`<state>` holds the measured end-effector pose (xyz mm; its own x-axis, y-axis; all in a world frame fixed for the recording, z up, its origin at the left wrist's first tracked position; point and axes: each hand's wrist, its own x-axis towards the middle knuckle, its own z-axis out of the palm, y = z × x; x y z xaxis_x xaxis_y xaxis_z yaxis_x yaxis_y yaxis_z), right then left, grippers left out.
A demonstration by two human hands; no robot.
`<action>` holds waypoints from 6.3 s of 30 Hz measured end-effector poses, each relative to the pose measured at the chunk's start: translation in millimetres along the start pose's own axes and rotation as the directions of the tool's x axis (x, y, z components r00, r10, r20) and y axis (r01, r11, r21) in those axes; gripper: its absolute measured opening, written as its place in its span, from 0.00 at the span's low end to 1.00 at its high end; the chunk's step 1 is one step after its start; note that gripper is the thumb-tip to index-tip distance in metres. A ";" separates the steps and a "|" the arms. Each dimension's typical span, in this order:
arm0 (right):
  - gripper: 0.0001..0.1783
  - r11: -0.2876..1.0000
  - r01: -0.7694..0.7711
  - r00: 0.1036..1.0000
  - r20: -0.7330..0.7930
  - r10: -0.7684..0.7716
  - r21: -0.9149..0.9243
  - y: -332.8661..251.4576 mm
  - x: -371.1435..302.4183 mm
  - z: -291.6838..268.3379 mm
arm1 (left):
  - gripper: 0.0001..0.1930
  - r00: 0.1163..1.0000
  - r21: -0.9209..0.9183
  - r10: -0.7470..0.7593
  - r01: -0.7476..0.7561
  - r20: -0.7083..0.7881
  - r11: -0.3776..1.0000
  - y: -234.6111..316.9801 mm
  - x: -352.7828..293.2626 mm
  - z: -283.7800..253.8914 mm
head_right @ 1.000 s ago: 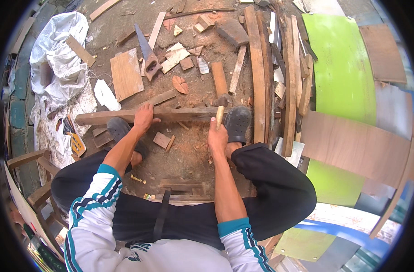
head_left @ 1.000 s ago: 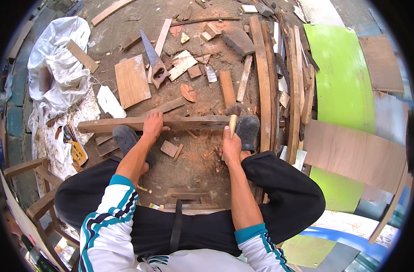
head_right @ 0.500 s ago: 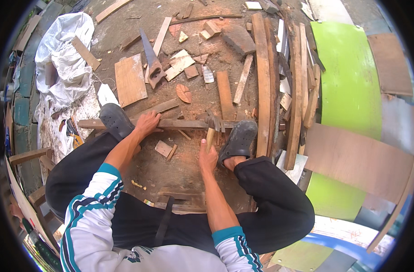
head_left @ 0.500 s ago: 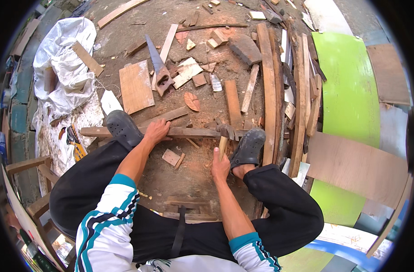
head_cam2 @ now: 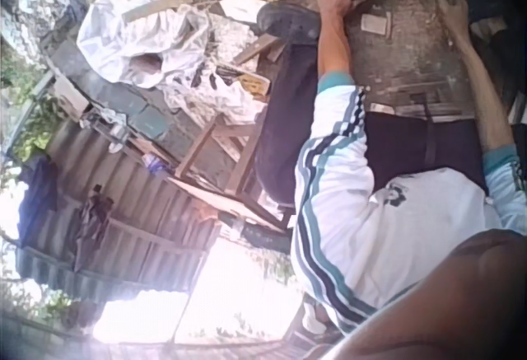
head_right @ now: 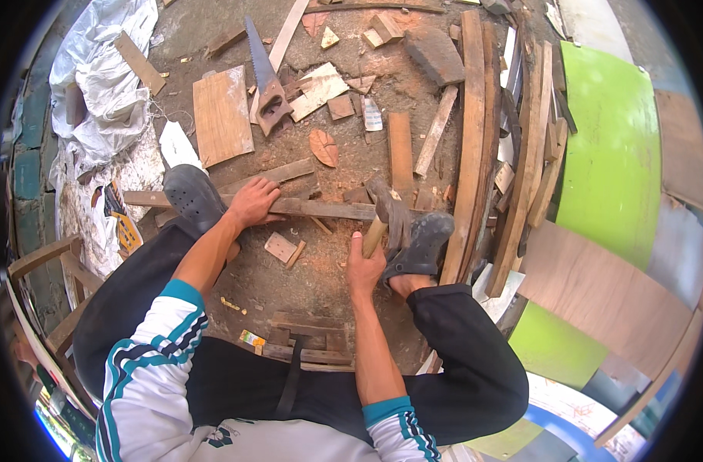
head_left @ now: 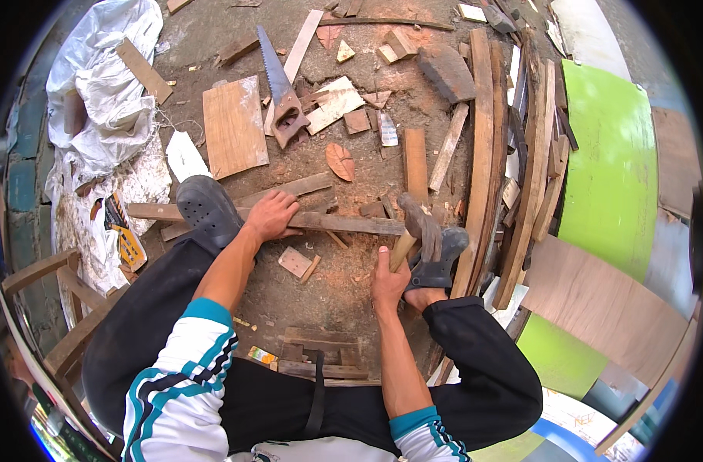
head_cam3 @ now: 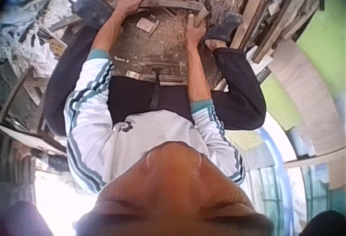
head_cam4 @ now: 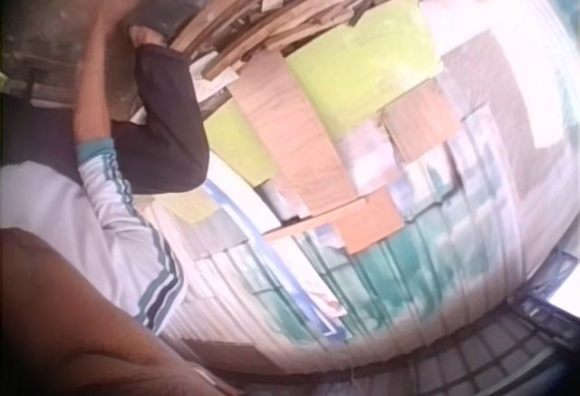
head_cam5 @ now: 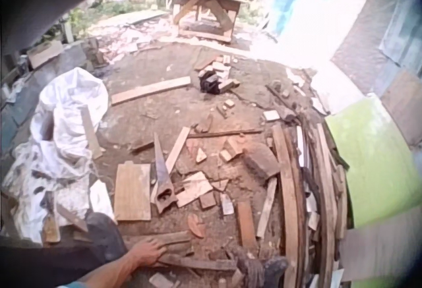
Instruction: The person sits on the ground and repeatedly strikes a wooden plank with a hammer to break it into smaller pieces. The person adjusts the plank's position several times during the process.
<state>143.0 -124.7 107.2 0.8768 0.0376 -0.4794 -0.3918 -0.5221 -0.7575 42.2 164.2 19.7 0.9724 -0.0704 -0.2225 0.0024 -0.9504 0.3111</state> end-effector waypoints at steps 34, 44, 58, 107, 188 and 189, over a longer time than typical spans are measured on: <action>0.11 0.772 -0.406 0.901 0.073 0.428 0.490 -48.2 -0.5 6.9 | 0.43 0.996 -0.063 -0.017 0.023 0.082 0.998 -4.1 -4.7 15.6; 0.11 0.935 -0.324 0.945 0.107 0.311 0.142 -62.2 26.7 -6.3 | 0.42 0.997 -0.068 -0.006 0.011 0.074 0.998 -5.7 -4.1 14.4; 0.16 0.962 -0.060 0.997 0.027 0.070 -0.267 -71.9 36.0 -14.7 | 0.42 0.999 -0.059 0.006 -0.003 0.043 0.998 -9.3 -5.9 21.3; 0.17 0.925 -0.291 0.900 0.258 0.352 -0.246 -75.0 -138.2 -226.5 | 0.42 0.958 0.219 -0.224 0.183 0.181 0.959 51.7 -27.6 10.6; 0.20 0.991 0.011 0.879 0.474 0.055 -0.134 -111.7 -147.6 -183.9 | 0.27 0.573 -0.815 -0.581 0.377 0.578 -0.440 273.1 -6.4 61.1; 0.20 0.991 -0.027 0.882 0.463 0.085 -0.131 -121.9 -148.7 -186.7 | 0.28 0.596 -0.812 -0.552 0.417 0.583 -0.408 270.6 -4.1 60.4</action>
<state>112.4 -225.8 353.5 0.6111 0.3831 -0.6926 -0.3757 -0.6297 -0.6799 24.7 -110.9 49.0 0.4423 0.3059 -0.8431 0.5941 0.6043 0.5309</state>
